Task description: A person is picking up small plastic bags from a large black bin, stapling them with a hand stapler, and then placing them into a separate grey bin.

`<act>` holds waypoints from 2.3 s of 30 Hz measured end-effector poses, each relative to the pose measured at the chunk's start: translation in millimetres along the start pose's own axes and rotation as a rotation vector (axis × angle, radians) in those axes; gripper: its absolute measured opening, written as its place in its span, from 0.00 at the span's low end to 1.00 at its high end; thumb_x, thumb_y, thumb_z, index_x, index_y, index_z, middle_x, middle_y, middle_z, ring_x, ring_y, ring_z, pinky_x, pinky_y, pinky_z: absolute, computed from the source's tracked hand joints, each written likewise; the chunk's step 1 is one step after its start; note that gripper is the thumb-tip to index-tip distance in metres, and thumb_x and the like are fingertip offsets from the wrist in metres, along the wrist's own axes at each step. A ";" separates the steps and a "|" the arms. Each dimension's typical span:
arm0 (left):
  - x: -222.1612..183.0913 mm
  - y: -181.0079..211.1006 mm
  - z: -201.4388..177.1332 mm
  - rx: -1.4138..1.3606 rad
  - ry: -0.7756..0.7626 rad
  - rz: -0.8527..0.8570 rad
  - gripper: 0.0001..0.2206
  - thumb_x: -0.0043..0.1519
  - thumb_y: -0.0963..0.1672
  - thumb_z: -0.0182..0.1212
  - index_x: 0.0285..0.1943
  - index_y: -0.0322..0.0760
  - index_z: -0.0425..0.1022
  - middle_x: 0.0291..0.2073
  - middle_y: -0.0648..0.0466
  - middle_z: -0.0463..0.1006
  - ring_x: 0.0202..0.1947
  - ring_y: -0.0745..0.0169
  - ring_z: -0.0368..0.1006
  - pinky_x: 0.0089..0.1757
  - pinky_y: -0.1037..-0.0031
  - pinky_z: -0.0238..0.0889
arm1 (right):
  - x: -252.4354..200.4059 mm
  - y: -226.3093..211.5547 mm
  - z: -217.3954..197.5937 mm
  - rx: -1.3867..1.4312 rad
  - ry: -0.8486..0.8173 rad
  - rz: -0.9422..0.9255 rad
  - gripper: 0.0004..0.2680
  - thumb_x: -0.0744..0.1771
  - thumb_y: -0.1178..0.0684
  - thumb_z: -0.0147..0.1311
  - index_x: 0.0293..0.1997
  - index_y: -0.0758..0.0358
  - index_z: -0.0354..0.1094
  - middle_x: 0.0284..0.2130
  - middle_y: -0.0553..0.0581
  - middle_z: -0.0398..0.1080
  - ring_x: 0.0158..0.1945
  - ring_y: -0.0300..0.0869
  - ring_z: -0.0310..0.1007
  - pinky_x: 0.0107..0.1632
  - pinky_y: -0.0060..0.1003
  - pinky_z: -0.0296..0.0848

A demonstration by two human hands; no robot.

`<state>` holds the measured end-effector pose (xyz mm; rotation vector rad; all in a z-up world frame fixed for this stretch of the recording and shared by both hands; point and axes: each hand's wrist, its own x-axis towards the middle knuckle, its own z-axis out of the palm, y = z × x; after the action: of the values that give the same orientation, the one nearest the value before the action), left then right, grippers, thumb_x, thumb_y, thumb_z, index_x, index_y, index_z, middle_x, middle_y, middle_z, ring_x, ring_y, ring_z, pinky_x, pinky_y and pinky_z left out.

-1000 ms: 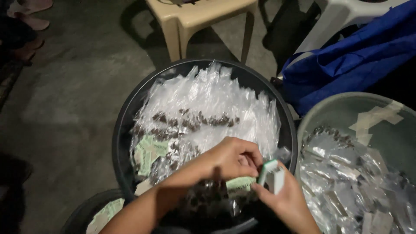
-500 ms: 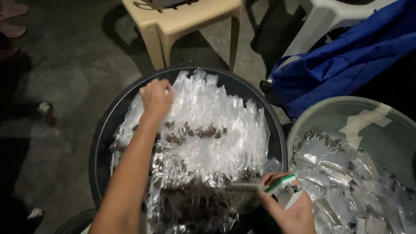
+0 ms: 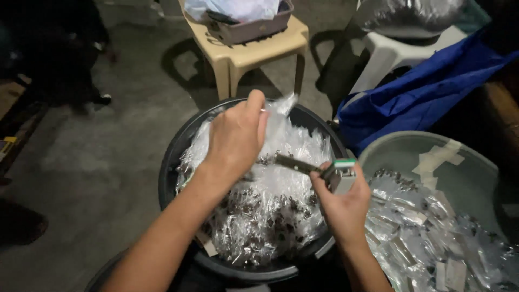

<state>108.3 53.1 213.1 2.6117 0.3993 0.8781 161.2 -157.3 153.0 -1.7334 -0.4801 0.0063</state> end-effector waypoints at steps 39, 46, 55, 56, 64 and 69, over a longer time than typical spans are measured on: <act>-80.5 75.0 -58.2 -0.292 -0.180 0.037 0.07 0.66 0.45 0.60 0.40 0.38 0.69 0.23 0.56 0.74 0.18 0.65 0.68 0.21 0.73 0.64 | -30.2 -35.3 -24.5 -0.062 -0.021 -0.359 0.12 0.63 0.65 0.60 0.47 0.62 0.64 0.44 0.59 0.72 0.45 0.43 0.75 0.42 0.32 0.80; -81.4 64.6 -59.3 -0.266 0.040 0.040 0.17 0.55 0.48 0.73 0.43 0.34 0.76 0.36 0.49 0.79 0.36 0.55 0.74 0.40 0.66 0.68 | -16.5 -44.7 -31.5 0.185 -0.104 -0.372 0.08 0.65 0.62 0.60 0.43 0.63 0.62 0.38 0.58 0.70 0.44 0.43 0.72 0.50 0.34 0.73; -85.2 57.9 -29.4 -0.785 0.059 0.441 0.09 0.56 0.33 0.65 0.42 0.32 0.78 0.37 0.48 0.78 0.38 0.58 0.76 0.39 0.78 0.74 | -17.6 -32.4 -39.8 0.226 -0.269 -0.161 0.12 0.61 0.57 0.67 0.42 0.61 0.66 0.40 0.57 0.75 0.44 0.42 0.76 0.53 0.35 0.76; -88.0 58.7 -34.1 -0.749 0.066 0.478 0.10 0.57 0.32 0.65 0.45 0.30 0.78 0.43 0.43 0.76 0.42 0.53 0.77 0.42 0.75 0.76 | -18.4 -28.7 -40.3 0.347 -0.284 -0.091 0.12 0.61 0.57 0.66 0.43 0.60 0.65 0.40 0.59 0.74 0.39 0.41 0.74 0.43 0.32 0.73; -108.3 49.9 9.6 -0.852 0.043 0.198 0.15 0.60 0.32 0.60 0.53 0.36 0.78 0.38 0.51 0.73 0.38 0.62 0.70 0.37 0.80 0.71 | -2.0 -6.9 -32.7 0.474 -0.234 0.071 0.13 0.60 0.59 0.64 0.44 0.58 0.63 0.41 0.57 0.73 0.39 0.40 0.72 0.40 0.33 0.70; -120.9 49.1 31.1 -0.732 0.098 -0.062 0.20 0.54 0.36 0.68 0.53 0.35 0.67 0.32 0.45 0.80 0.31 0.44 0.80 0.37 0.63 0.75 | 24.6 25.8 -42.0 1.168 0.009 0.412 0.11 0.68 0.48 0.58 0.55 0.59 0.69 0.42 0.60 0.73 0.46 0.49 0.76 0.53 0.49 0.73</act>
<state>42.3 -43.2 147.2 1.8822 0.1374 0.9163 202.8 -192.4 144.5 -0.6458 -0.0421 0.4801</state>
